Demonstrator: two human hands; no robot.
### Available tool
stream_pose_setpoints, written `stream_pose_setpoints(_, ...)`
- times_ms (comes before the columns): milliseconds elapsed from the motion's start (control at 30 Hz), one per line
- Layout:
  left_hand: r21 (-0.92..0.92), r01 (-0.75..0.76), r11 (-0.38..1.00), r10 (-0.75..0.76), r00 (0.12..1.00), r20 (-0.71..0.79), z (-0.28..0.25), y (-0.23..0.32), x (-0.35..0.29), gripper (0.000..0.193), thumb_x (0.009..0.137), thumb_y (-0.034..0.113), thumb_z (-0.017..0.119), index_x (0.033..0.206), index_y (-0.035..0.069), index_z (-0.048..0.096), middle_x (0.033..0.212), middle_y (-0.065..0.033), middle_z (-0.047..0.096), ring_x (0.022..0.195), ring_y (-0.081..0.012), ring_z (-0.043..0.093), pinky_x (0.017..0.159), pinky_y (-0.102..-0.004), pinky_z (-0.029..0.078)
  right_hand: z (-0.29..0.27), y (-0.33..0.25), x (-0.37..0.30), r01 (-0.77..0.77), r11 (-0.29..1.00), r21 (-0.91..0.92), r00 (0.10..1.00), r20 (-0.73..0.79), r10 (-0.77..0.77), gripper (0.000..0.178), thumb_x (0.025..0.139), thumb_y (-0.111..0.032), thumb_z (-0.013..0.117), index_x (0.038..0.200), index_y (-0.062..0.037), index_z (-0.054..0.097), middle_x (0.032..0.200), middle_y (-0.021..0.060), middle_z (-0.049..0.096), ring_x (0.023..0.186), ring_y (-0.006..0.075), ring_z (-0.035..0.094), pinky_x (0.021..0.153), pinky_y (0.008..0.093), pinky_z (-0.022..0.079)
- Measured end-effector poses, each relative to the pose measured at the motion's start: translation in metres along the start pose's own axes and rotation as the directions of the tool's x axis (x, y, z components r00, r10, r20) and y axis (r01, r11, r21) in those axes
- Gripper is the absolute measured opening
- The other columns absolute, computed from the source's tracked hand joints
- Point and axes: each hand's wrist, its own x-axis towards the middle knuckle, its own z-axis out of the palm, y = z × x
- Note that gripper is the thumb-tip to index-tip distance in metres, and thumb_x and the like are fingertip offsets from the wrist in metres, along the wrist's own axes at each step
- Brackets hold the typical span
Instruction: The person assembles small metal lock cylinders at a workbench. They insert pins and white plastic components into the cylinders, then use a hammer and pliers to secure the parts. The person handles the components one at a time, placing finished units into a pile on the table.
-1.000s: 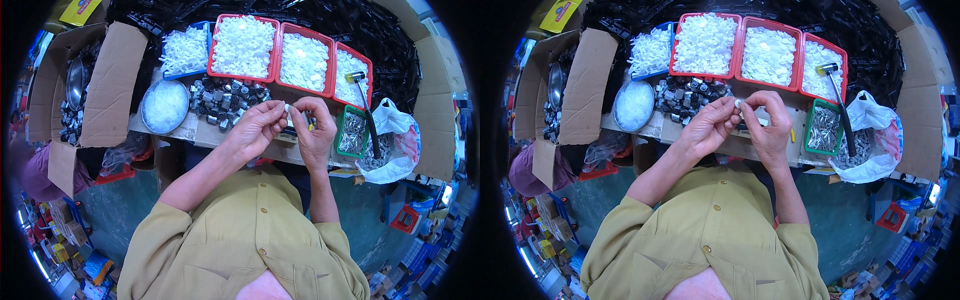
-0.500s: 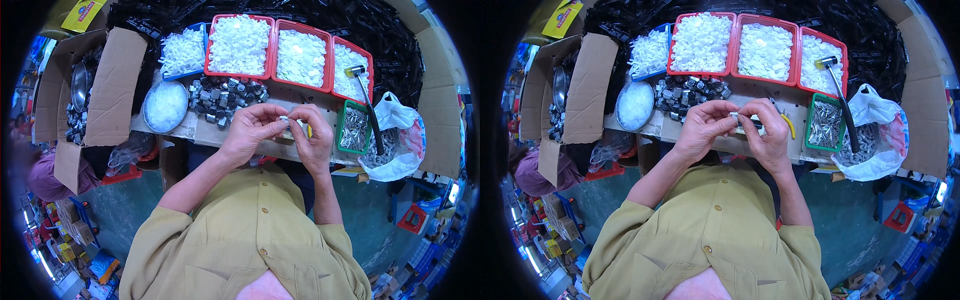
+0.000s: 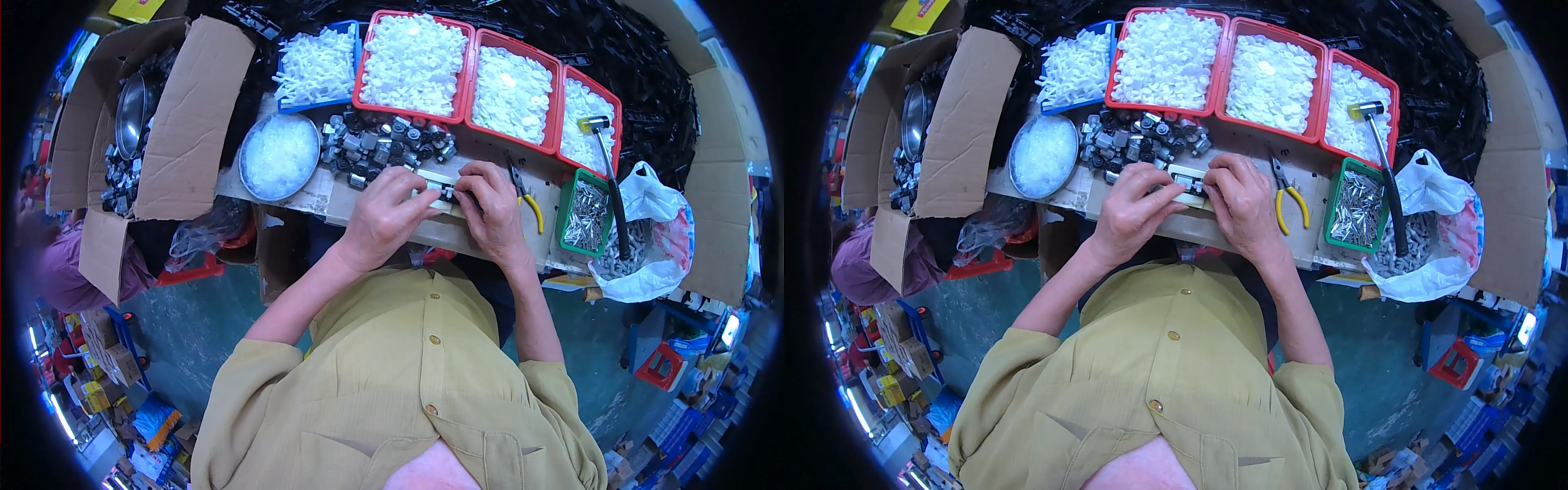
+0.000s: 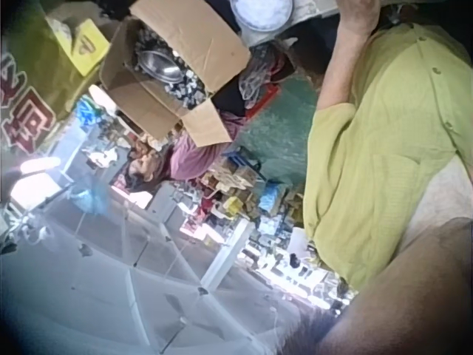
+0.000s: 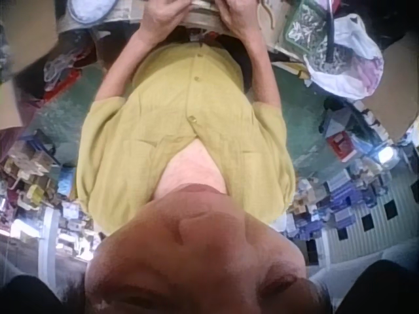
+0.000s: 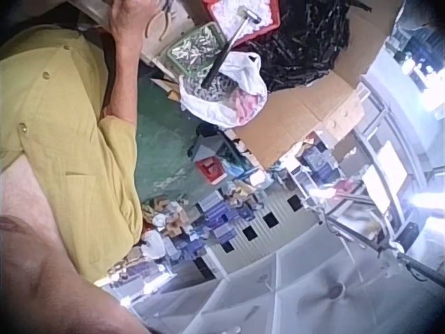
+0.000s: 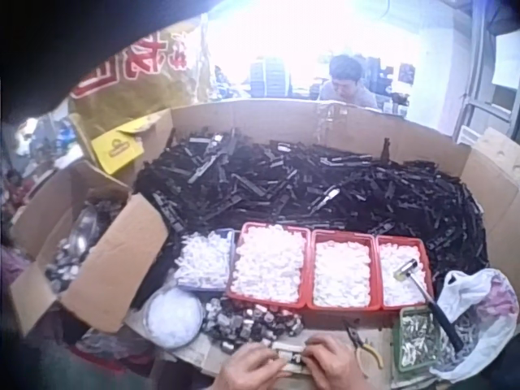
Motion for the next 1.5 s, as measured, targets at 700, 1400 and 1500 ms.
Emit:
stream_pose_setpoints(700,0.079,-0.092,0.993,0.078,0.983,0.168,0.012,-0.003,0.005,0.029,0.072,0.009,0.08,0.098,0.002,0.069,0.094,-0.0093,0.057,0.092,-0.0282,0.059,0.077,-0.0399,0.051,0.0,0.008,-0.014,-0.066,0.998,0.02,0.998,-0.022,0.066,0.014,0.082,-0.005,0.071,0.094,-0.0031,0.063,0.102,0.0102,0.06,0.093,0.0302,0.062,0.077,0.0413,0.047)
stream_pose_setpoints(1400,0.077,-0.231,0.97,0.213,0.959,0.188,0.109,-0.035,0.172,0.013,0.079,0.011,0.075,0.088,0.001,0.074,0.09,-0.0122,0.065,0.095,-0.0287,0.058,0.084,-0.0396,0.051,-0.12,0.053,-0.071,-0.581,0.687,-0.437,0.81,-0.225,0.541,0.006,0.084,0.0,0.066,0.089,0.0038,0.064,0.084,0.0167,0.06,0.078,0.0355,0.063,0.069,0.0455,0.048)
stream_pose_setpoints(1500,0.187,-0.245,0.951,0.197,0.95,0.242,0.118,-0.036,0.179,0.013,0.078,0.012,0.076,0.085,0.002,0.075,0.089,-0.012,0.066,0.095,-0.0282,0.059,0.084,-0.0401,0.051,-0.12,0.056,-0.07,-0.594,0.696,-0.402,0.802,-0.232,0.551,0.006,0.083,0.001,0.067,0.089,0.0035,0.064,0.084,0.0164,0.061,0.078,0.0357,0.063,0.069,0.0453,0.048)
